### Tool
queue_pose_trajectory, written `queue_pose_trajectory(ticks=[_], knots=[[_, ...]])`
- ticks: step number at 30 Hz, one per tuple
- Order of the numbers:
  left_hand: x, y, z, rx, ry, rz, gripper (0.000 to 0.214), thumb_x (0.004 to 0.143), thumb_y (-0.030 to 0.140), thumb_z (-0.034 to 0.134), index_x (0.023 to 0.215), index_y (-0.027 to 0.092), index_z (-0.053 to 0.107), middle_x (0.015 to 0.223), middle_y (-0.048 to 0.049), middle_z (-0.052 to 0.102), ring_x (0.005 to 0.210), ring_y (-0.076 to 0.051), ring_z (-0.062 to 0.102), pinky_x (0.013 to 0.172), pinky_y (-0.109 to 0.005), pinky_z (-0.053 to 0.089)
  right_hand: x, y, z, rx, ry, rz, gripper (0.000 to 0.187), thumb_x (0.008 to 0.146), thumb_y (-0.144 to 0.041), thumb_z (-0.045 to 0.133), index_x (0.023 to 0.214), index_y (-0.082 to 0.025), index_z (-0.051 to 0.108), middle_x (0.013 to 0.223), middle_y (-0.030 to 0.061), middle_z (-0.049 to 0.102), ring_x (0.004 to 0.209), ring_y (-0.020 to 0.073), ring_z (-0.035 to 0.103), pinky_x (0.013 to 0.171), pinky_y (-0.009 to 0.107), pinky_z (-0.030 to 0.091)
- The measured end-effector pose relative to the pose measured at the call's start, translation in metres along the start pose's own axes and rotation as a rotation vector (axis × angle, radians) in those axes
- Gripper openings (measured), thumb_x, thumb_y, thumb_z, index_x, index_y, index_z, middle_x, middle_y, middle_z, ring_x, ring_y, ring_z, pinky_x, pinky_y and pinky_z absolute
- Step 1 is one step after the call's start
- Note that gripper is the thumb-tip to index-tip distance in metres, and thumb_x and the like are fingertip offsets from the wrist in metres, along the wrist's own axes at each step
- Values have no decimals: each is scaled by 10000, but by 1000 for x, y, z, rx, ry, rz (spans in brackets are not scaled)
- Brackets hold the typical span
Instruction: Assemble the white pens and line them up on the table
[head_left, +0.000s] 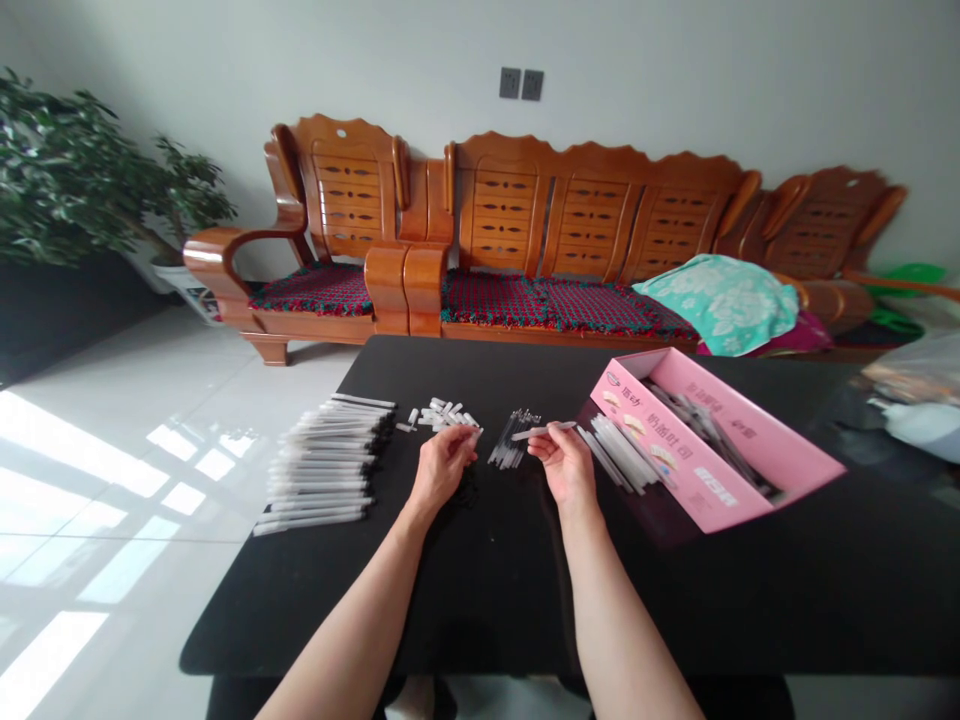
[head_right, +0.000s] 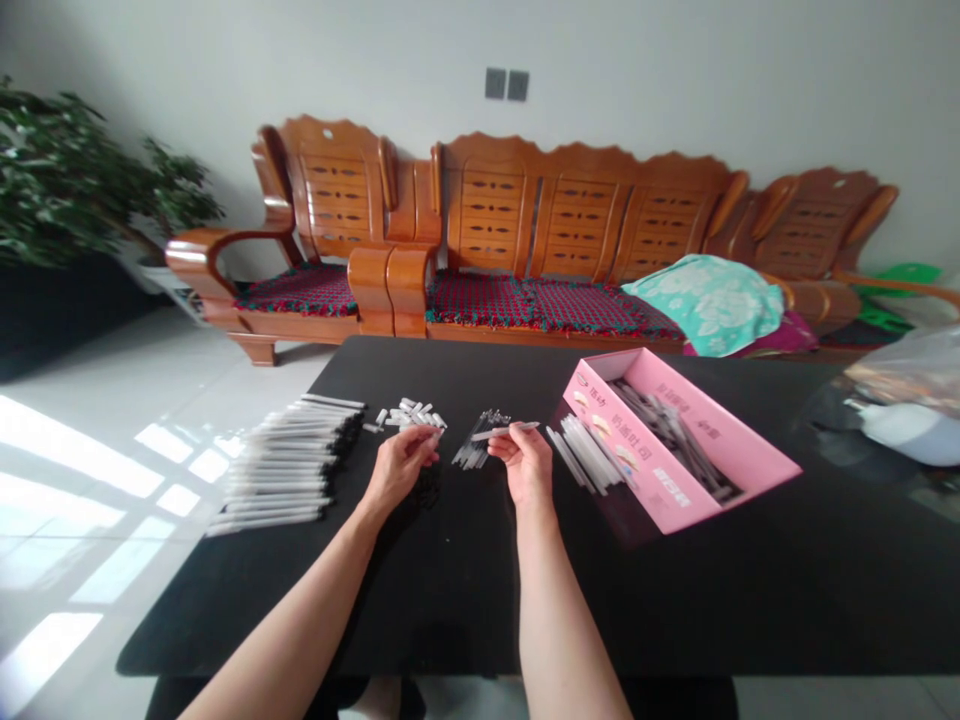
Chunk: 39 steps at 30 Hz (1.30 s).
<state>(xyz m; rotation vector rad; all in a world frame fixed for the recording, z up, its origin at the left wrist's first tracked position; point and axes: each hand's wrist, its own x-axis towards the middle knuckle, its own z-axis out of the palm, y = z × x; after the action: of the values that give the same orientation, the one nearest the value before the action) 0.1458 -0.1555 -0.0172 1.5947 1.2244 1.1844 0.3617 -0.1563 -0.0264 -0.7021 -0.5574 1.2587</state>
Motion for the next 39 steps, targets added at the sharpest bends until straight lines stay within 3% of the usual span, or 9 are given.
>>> queue_pose_trajectory(ticks=[5,16,35,39], knots=[[-3,5,11,-158,-116,-34,371,847,434,635,1013,113,719,692,-51,687,631,-154,645,597,-234,520,-2,2,4,-61,-38,8,239,715,-252,812,863,-161,648,750,61,773,613,186,742,561,257,625],[-5,8,13,-117,-202,-53,379,845,461,620,978,123,727,661,-44,661,610,-148,618,565,-224,482,-4,3,10,-125,-63,15,261,708,-270,817,847,-156,629,723,72,764,585,201,738,524,259,618],[-7,8,15,-53,-171,-51,336,867,410,597,994,129,729,654,-40,673,584,-148,618,547,-220,478,-5,4,10,-197,-71,16,264,706,-284,815,844,-160,626,729,69,767,556,193,729,525,266,619],[-2,7,4,102,-102,-25,296,887,384,576,989,158,738,686,-33,693,621,-157,642,588,-229,480,-3,2,9,-162,-53,19,272,687,-282,822,829,-163,623,698,57,760,568,198,732,521,264,618]])
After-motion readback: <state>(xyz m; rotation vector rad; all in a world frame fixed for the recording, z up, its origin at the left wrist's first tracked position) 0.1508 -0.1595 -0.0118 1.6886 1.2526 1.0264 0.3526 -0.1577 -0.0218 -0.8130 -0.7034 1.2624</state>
